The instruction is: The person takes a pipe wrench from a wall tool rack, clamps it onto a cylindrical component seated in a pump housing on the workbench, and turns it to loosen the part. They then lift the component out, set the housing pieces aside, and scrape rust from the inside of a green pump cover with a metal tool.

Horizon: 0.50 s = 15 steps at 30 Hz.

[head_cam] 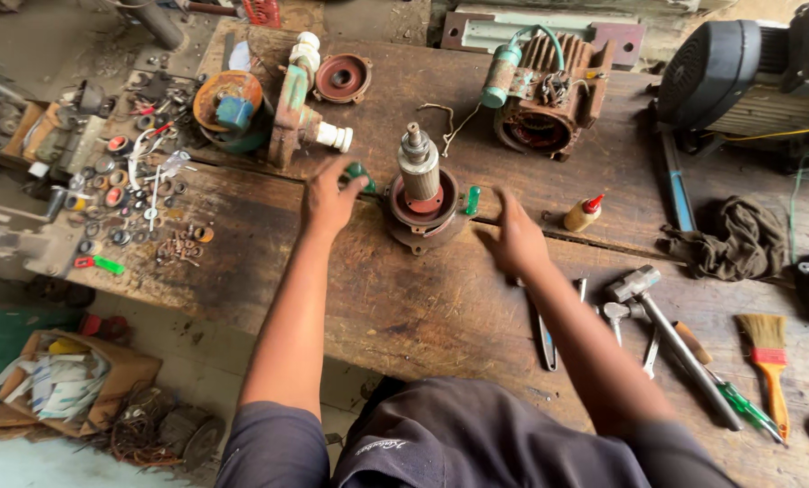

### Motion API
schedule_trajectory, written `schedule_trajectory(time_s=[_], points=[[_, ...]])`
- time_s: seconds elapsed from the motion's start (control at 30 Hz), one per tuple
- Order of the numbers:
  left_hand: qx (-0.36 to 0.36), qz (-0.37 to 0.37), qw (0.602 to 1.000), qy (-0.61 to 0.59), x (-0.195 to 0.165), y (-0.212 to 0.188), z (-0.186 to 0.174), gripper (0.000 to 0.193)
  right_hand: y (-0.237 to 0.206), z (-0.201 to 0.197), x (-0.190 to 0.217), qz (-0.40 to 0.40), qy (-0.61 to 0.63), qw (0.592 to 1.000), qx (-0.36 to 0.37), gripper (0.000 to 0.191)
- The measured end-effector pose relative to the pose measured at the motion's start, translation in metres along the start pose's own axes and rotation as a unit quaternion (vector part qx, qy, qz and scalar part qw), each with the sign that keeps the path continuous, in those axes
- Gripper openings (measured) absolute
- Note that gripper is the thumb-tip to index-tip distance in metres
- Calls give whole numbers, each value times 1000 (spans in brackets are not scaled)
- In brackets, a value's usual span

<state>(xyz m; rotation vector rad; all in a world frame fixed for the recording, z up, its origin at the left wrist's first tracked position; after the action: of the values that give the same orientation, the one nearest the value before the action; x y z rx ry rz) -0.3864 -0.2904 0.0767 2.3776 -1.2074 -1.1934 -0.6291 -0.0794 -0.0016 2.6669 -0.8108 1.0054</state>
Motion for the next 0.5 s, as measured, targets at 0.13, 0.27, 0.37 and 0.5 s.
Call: schedule_trajectory(time_s=[0.13,0.27,0.37,0.5], points=[[-95,-28,993,-60,-24,14,-64,26,66,21,24,-77,55,993,75,52],[-251,53,955,-150,-61,4,-160,16,82,19,25,-83,12,986,142,29],[-337,30,928,-155,-83,-35,-232,36,86,-55,66,-239,90,967,-22,19],[-337,33,925,-170,-114,-93,-284,32,48,-143,86,-143,106,983,-45,24]])
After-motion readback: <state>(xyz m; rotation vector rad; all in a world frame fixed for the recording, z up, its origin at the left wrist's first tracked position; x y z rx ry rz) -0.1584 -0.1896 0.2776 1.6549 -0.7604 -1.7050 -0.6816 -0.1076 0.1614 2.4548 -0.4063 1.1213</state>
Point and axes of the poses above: each hand's wrist, its own y-axis towards the middle knuckle, its own z-axis out of the palm, x = y × z, the point moved 7 cm from there along y, towards the middle knuckle, and after that the axes turned 6 degrees about z, right-handed, at the moved point
